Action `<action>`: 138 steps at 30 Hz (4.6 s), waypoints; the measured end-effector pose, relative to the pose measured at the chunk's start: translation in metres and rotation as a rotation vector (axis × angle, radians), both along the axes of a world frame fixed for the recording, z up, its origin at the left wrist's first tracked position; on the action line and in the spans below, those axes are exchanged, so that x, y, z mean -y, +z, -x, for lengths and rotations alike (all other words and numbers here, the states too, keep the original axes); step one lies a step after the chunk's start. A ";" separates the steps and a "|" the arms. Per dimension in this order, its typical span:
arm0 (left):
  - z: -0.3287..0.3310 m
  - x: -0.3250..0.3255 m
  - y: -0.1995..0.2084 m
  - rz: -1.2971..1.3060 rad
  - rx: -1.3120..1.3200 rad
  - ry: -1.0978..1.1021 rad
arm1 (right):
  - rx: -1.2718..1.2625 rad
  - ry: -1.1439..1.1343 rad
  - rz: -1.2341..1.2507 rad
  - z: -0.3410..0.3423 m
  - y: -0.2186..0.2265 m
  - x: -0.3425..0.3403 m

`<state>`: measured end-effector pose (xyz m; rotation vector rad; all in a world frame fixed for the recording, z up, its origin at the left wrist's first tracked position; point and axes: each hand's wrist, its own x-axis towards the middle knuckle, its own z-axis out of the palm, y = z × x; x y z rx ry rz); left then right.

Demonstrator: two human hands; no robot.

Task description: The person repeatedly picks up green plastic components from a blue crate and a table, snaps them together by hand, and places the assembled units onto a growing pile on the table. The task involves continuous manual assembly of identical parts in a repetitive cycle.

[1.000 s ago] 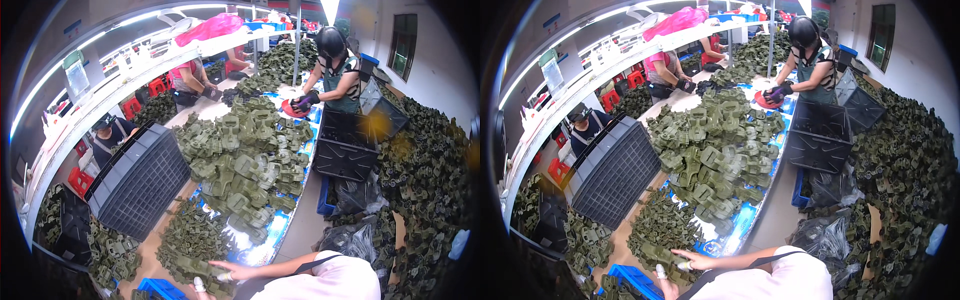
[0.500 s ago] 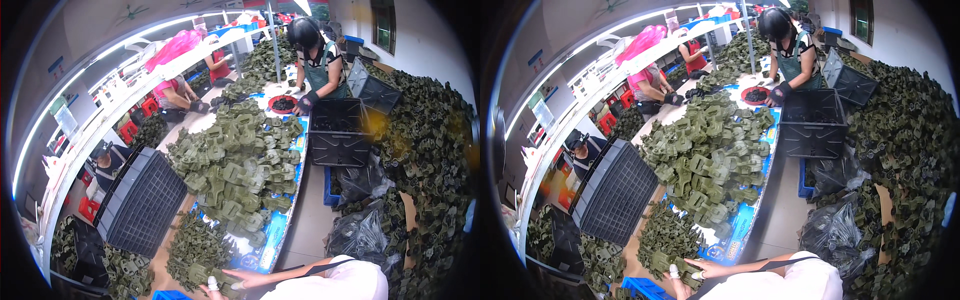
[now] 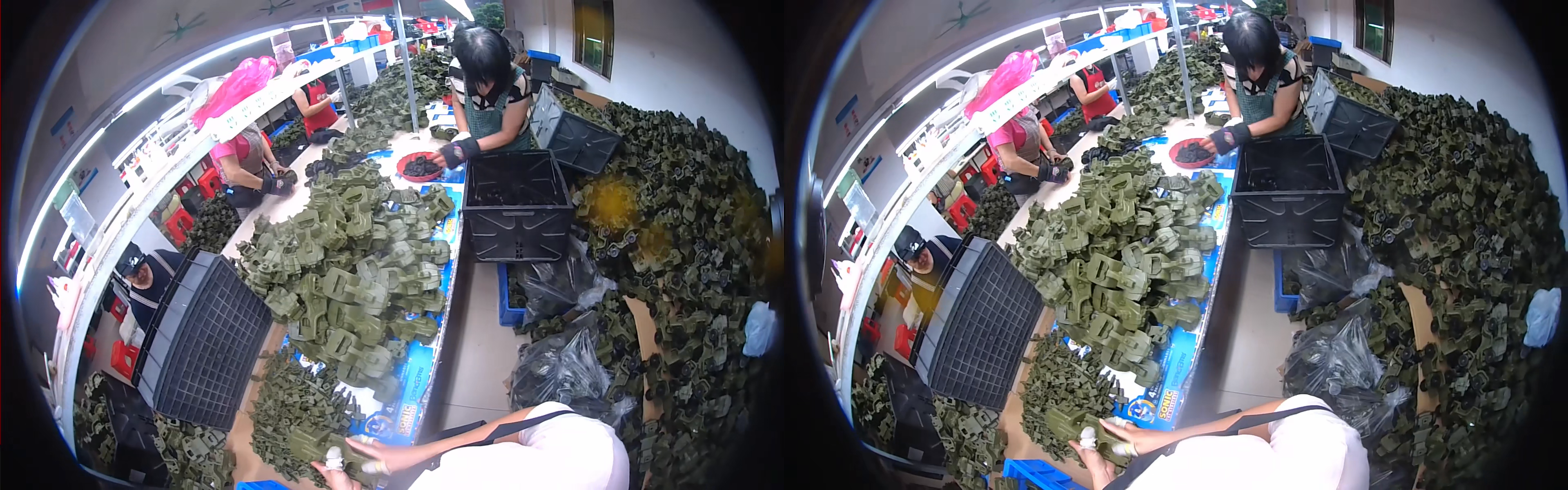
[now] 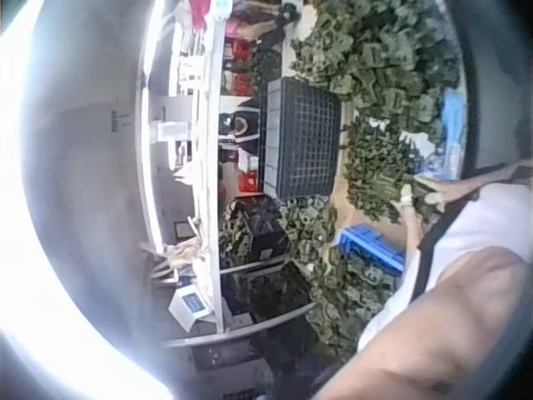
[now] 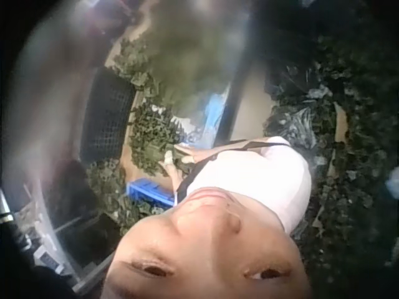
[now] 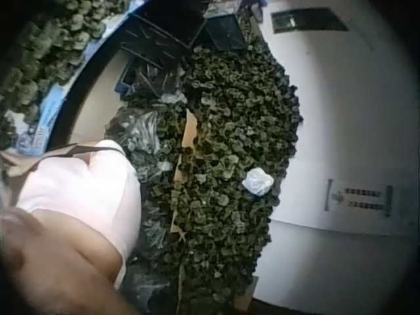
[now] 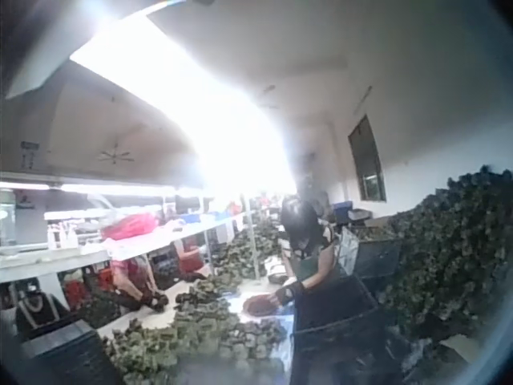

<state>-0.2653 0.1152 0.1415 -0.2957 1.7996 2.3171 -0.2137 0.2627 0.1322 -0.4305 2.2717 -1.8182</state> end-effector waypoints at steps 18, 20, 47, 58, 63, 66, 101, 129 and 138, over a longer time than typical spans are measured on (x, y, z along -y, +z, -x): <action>0.012 0.012 0.022 1.146 -0.786 -1.198 | 0.290 0.456 -0.422 0.023 0.030 -0.068; 0.009 0.002 0.025 0.731 -0.217 -1.345 | 0.095 0.535 -0.506 0.022 -0.061 -0.067; 0.000 0.000 0.049 0.878 -0.244 -1.178 | 0.128 0.243 -0.221 -0.004 -0.024 -0.057; 0.002 0.005 0.024 1.009 -0.247 -1.206 | 0.194 0.209 -0.178 -0.003 0.007 -0.062; 0.049 0.016 0.065 0.769 -0.409 -1.242 | 0.198 0.213 -0.135 0.007 0.024 -0.090; 0.021 0.047 0.062 0.330 0.047 -1.013 | 0.229 0.150 0.064 -0.006 0.015 -0.103; -0.055 0.022 0.050 0.481 -0.127 -0.532 | -0.484 0.307 -0.721 0.009 0.077 -0.013; -0.026 0.025 0.068 0.264 -0.265 -0.647 | -0.265 0.456 -0.129 0.051 0.134 -0.057; 0.022 0.024 0.086 0.486 -0.380 -0.656 | -0.213 0.036 -0.151 0.037 0.092 -0.081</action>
